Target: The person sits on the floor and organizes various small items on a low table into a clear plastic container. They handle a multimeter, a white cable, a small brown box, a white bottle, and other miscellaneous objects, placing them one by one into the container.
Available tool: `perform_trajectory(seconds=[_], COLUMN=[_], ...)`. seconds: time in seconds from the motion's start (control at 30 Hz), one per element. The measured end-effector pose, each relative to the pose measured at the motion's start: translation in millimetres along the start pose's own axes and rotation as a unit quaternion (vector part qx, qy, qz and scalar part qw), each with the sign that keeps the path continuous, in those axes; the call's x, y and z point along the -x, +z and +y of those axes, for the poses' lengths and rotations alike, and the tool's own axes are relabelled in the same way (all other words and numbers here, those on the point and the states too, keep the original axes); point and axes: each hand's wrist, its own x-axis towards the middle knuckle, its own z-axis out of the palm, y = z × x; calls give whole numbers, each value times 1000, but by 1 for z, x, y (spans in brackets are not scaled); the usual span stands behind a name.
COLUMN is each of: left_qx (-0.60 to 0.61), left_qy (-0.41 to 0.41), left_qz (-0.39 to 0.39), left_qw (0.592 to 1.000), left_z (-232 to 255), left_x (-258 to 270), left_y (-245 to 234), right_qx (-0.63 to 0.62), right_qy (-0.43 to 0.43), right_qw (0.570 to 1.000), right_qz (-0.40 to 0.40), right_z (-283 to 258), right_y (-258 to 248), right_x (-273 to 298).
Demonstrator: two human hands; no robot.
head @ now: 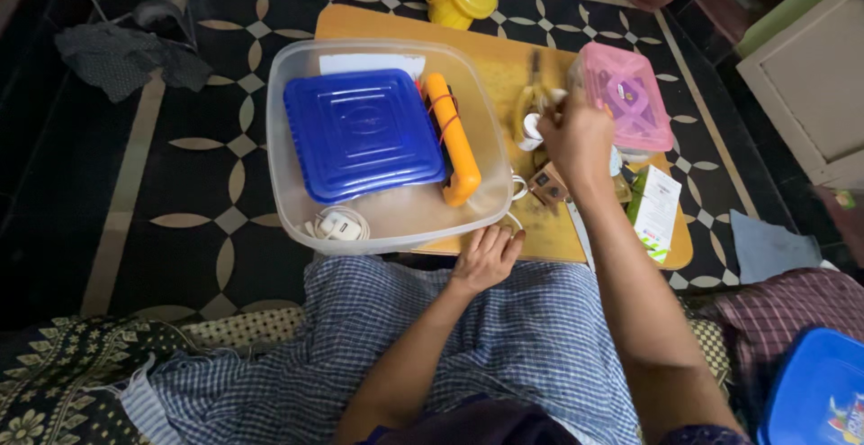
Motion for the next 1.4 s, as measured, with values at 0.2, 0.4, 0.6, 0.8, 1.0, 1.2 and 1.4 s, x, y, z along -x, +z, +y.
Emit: perform_trajectory(seconds=[0.2,0.4,0.6,0.8,1.0,1.2,1.4], left_qx=[-5,-29,-17,-4,-27,5,5], left_qy=[-2,-4,-3,-11,-11,-10,-26], left_qz=[-7,-14,-3,-2,4,-17,10], left_qw=[1000,999,1000,1000,1000,1000,1000], left_z=[0,0,-1,1,2,1,5], left_x=[0,-4,-6,-8,-13,-7,6], left_y=[0,-5,-7,-8,-9,-1,13], right_qx=[101,152,251,279,257,25,-109], right_qy=[-49,-40,-92,-162,-150,-65,181], right_qw=[977,958,932,925,936,997,977], right_qz=[-181,-240,-245,-200,-188,-24,24], right_z=[-45,-61,-68,-61,-62,-63,0], right_y=[14,49,65,90,90,18,9], right_x=[-26,-29,-22,-13,-5,9,92])
